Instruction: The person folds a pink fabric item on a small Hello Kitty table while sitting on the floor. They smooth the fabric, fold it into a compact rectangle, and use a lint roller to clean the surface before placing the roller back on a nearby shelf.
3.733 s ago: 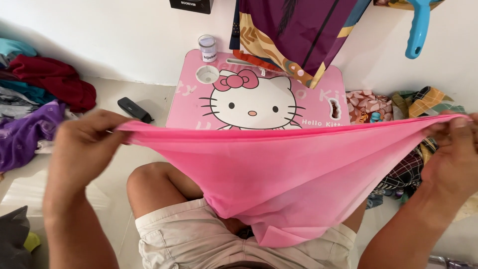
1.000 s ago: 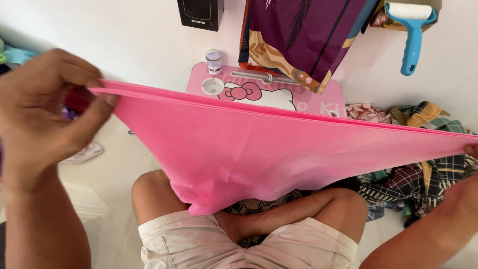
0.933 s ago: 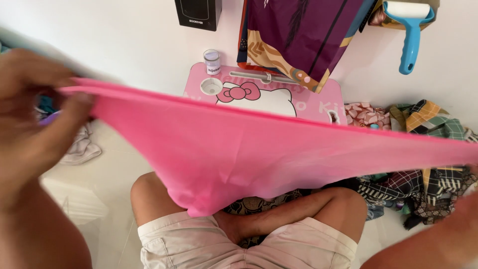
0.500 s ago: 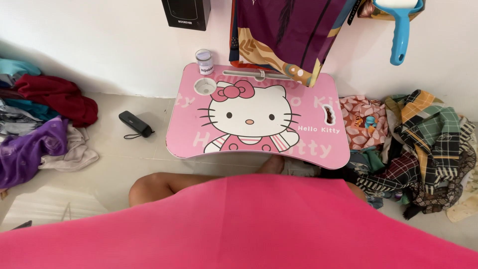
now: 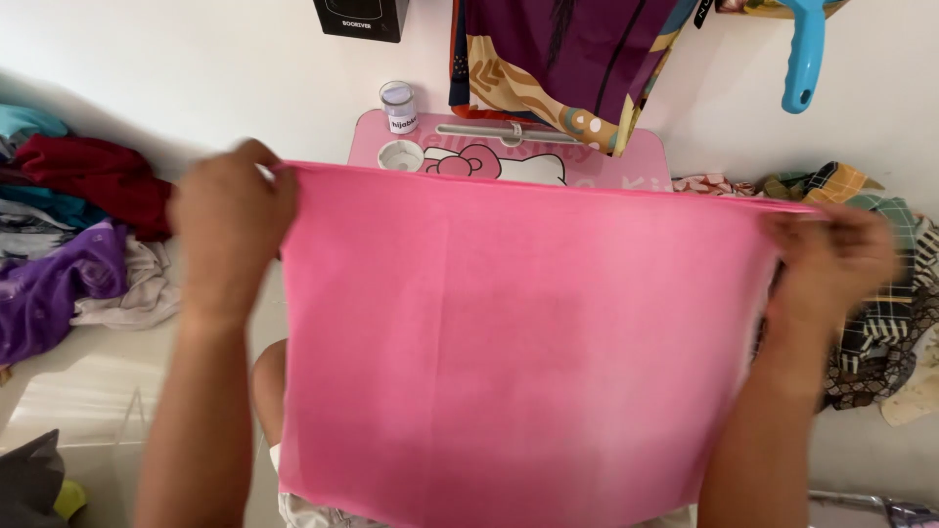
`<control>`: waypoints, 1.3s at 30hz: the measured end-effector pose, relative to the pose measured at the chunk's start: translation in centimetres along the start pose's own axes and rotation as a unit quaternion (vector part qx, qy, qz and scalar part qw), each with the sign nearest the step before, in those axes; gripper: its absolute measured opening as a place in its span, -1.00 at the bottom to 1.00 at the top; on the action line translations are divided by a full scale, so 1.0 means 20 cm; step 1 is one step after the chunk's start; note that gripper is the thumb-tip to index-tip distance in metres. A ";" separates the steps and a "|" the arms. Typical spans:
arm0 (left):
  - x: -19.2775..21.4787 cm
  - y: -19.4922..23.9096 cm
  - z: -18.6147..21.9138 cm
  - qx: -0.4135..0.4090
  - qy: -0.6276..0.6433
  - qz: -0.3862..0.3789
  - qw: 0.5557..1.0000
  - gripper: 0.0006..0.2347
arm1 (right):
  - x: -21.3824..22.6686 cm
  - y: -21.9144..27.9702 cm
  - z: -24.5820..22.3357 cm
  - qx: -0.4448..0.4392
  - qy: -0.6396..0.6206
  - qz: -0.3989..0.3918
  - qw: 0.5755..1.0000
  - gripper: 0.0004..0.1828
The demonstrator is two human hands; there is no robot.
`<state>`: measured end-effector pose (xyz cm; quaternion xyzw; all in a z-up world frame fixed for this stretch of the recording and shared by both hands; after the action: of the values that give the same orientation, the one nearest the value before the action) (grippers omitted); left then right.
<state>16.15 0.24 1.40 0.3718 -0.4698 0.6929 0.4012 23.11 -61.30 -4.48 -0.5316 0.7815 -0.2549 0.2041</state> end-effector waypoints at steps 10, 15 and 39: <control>-1.32 -0.18 -0.32 0.102 -0.091 -0.085 0.987 -0.92 | -0.20 0.21 1.23 -0.094 0.070 0.004 0.993 -0.84; -1.37 -0.21 -0.29 0.001 -0.135 0.090 0.987 -0.91 | -0.26 0.08 1.30 -0.052 0.118 -0.005 0.992 -0.83; -1.55 -0.73 -0.34 -0.037 -0.167 0.099 0.980 -0.91 | -0.67 -0.35 1.48 0.018 0.151 -0.111 0.982 -0.88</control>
<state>40.91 3.67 -23.04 0.4191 -0.5900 0.6395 0.2595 50.33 -56.28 -22.86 -0.5663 0.7349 -0.3676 0.0635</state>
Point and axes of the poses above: each hand's wrist, its own y-axis away from the middle knuckle, its own x-axis out of the back of the hand, z = x × y, the point moved 10 cm from there along -y, towards the middle knuckle, and after that the axes turned 11 degrees about -z, right-handed, at the moved point
